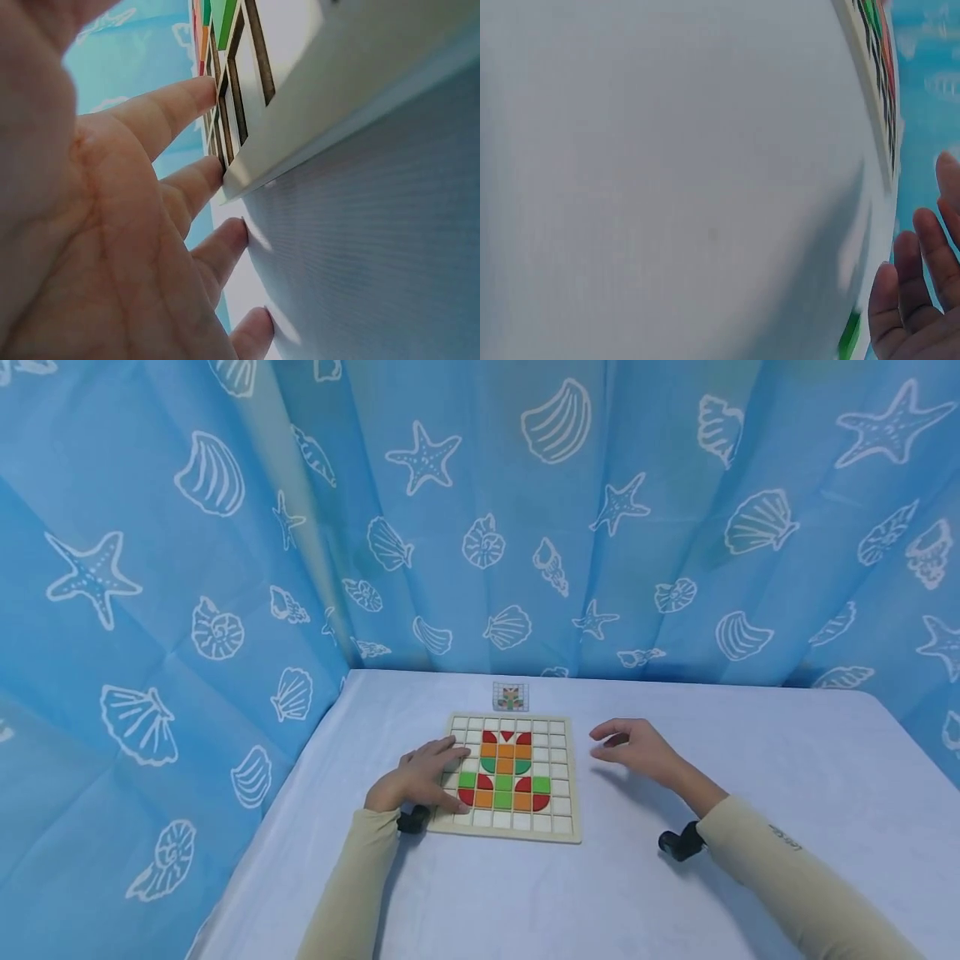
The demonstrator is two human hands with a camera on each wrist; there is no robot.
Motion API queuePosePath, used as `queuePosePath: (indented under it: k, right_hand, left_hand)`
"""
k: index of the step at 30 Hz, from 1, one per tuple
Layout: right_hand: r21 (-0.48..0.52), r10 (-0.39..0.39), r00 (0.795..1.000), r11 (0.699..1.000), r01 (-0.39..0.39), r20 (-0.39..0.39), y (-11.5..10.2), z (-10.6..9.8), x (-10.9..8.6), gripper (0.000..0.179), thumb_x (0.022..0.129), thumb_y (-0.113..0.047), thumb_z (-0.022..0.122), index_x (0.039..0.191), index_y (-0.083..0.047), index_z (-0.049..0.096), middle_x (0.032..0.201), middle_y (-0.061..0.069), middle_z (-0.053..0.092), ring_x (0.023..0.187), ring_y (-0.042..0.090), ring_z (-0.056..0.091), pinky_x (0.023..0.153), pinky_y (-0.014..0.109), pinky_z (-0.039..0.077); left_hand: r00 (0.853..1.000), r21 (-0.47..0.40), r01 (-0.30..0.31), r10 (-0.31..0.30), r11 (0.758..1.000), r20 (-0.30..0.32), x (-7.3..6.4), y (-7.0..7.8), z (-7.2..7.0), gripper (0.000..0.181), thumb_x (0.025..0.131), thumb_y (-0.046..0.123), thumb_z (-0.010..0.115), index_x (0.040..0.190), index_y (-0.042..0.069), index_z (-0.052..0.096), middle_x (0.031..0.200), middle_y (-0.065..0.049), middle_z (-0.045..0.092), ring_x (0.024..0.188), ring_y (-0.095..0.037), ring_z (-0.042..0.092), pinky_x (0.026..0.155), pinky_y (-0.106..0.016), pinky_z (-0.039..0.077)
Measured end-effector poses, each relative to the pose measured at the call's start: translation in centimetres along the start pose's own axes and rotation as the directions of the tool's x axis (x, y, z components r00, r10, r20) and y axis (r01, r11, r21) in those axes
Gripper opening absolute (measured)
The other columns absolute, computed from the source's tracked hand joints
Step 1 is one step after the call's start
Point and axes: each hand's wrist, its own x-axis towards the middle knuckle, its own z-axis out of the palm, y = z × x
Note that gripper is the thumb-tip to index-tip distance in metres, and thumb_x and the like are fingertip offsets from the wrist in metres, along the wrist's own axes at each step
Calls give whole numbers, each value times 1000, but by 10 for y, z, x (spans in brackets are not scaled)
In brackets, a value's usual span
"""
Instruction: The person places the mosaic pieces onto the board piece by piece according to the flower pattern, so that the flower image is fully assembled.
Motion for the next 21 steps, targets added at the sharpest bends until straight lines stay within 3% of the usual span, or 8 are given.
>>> queuePosePath:
  k: [8, 14, 21]
  right_hand:
    - [-9, 75, 995, 997, -76, -72, 26, -32, 0, 46, 91, -28, 71, 130, -5, 61, 136, 21, 56, 120, 38, 52, 95, 50, 52]
    - [19, 160, 987, 987, -161, 19, 42, -44, 4, 54, 91, -32, 71, 136, -6, 56, 146, 25, 44, 130, 43, 41, 105, 59, 41]
    - [-37, 159, 987, 987, -159, -1, 47, -43, 5, 54, 88, -31, 74, 131, -1, 59, 132, 25, 55, 117, 38, 50, 100, 53, 46]
  left_hand:
    - [1000, -5, 9, -9, 1000, 1, -3, 3, -1, 93, 72, 45, 85, 151, 28, 39, 164, -6, 23, 151, -32, 18, 117, -64, 18]
    - [999, 7, 40, -40, 999, 4, 0, 1, 1, 95, 72, 47, 85, 152, 30, 38, 165, -4, 22, 151, -31, 17, 118, -63, 17]
    - [999, 12, 33, -33, 999, 6, 0, 1, 0, 95, 72, 50, 84, 152, 29, 37, 165, -4, 22, 151, -31, 17, 118, -63, 18]
